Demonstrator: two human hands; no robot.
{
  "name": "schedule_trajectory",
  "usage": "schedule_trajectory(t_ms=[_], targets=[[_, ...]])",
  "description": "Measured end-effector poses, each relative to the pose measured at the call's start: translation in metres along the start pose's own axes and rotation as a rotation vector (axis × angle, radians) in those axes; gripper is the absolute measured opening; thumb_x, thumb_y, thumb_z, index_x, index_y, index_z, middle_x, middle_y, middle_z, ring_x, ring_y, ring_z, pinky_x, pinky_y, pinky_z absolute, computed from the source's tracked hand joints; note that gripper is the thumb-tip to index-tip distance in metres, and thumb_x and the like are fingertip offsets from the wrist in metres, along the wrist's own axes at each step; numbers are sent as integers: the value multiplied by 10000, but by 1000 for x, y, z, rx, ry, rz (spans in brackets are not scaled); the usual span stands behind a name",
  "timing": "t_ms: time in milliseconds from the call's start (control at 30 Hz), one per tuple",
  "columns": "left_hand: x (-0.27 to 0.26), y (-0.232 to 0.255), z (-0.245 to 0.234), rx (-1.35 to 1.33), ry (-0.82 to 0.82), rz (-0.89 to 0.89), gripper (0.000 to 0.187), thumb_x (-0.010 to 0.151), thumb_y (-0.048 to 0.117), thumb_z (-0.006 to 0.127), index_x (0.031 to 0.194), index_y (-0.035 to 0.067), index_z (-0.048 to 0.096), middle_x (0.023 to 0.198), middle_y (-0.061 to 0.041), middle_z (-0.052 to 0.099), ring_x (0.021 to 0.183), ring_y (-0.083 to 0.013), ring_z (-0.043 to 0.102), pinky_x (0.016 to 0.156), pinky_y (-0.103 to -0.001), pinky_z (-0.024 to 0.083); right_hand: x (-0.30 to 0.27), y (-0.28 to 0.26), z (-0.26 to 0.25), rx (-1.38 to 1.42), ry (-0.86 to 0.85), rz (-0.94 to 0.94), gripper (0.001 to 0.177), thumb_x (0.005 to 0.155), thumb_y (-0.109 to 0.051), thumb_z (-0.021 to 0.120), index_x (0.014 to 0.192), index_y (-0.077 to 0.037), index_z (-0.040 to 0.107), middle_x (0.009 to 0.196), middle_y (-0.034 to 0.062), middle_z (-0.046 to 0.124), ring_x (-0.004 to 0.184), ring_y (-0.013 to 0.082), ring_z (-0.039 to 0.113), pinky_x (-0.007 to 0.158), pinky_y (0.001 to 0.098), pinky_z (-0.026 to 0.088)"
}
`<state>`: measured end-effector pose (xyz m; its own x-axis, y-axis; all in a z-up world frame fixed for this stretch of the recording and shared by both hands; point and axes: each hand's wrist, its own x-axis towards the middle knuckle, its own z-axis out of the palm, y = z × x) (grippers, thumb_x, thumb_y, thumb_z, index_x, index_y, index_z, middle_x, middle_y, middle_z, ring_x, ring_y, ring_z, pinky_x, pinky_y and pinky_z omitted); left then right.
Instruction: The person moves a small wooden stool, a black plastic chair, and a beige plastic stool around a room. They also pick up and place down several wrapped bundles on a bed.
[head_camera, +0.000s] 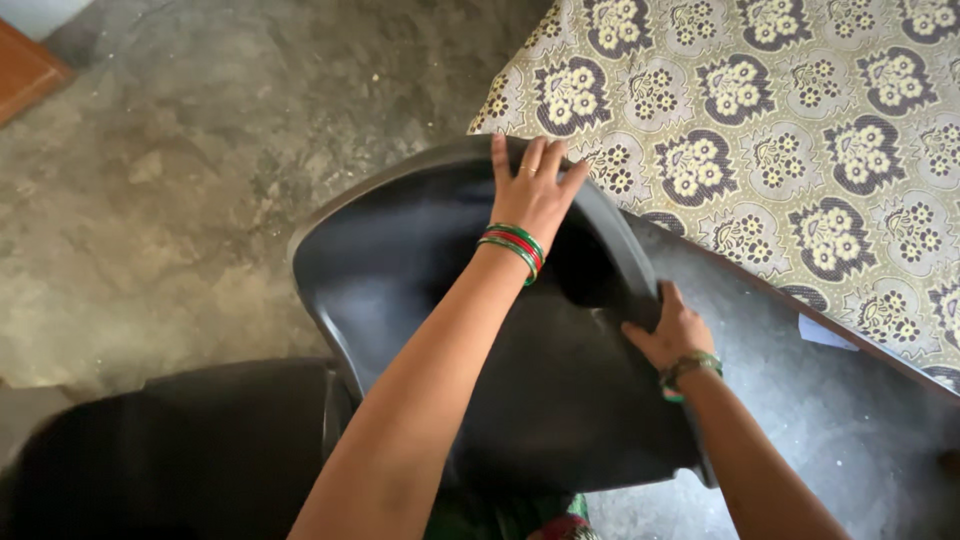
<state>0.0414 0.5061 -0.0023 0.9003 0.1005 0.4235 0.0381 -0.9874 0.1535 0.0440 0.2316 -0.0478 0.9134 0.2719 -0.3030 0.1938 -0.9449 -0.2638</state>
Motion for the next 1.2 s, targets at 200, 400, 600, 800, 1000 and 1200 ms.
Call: schedule_trajectory(t_ms=[200, 400, 600, 800, 1000, 1200], targets=[[-1, -47, -1, 28, -91, -53, 472, 863, 120, 657, 1311, 257, 599, 1409, -66, 518, 1409, -287, 411, 1130, -795, 160, -18, -15, 12, -86, -51, 96, 824, 766, -412, 787, 1476, -213, 420, 1105, 192, 745, 1037, 419, 705, 910, 511, 558], [0, -88, 3, 30, -139, -178, 460, 882, 105, 707, 1279, 305, 588, 1386, -20, 518, 1398, -248, 404, 1099, -841, 166, -8, -62, 18, -102, -27, 56, 840, 751, -374, 786, 1485, -253, 396, 1194, 167, 709, 1074, 392, 691, 899, 504, 556], [-10, -131, 6, 47, -311, -303, 717, 719, 160, 864, 1342, 285, 531, 1443, -6, 473, 1442, -240, 360, 1090, -819, 189, 3, -102, 38, -85, -60, -15, 852, 736, -337, 776, 1486, -246, 381, 1185, 153, 711, 1070, 379, 695, 910, 496, 554], [-20, -156, 16, 48, -373, -325, 852, 671, 200, 904, 1408, 317, 492, 1526, 5, 400, 1485, -252, 282, 1118, -805, 167, 30, -117, 52, -113, -171, 44, 801, 766, -368, 763, 1475, -285, 399, 1185, 125, 721, 1078, 362, 710, 909, 496, 573], [-24, -153, 23, 40, -377, -312, 945, 643, 208, 924, 1449, 311, 441, 1549, -2, 371, 1510, -260, 222, 1107, -809, 159, 36, -109, 51, -121, -125, -14, 899, 720, -364, 786, 1507, -313, 354, 1173, 122, 726, 1097, 367, 689, 928, 495, 560], [-15, -143, 49, 92, -368, -381, 743, 842, 152, 715, 1499, 285, 395, 1591, -36, 333, 1542, -294, 164, 1122, -783, 136, 50, -106, 44, -102, -181, 12, 888, 736, -335, 774, 1512, -327, 343, 1168, 108, 732, 1088, 347, 709, 949, 465, 567]])
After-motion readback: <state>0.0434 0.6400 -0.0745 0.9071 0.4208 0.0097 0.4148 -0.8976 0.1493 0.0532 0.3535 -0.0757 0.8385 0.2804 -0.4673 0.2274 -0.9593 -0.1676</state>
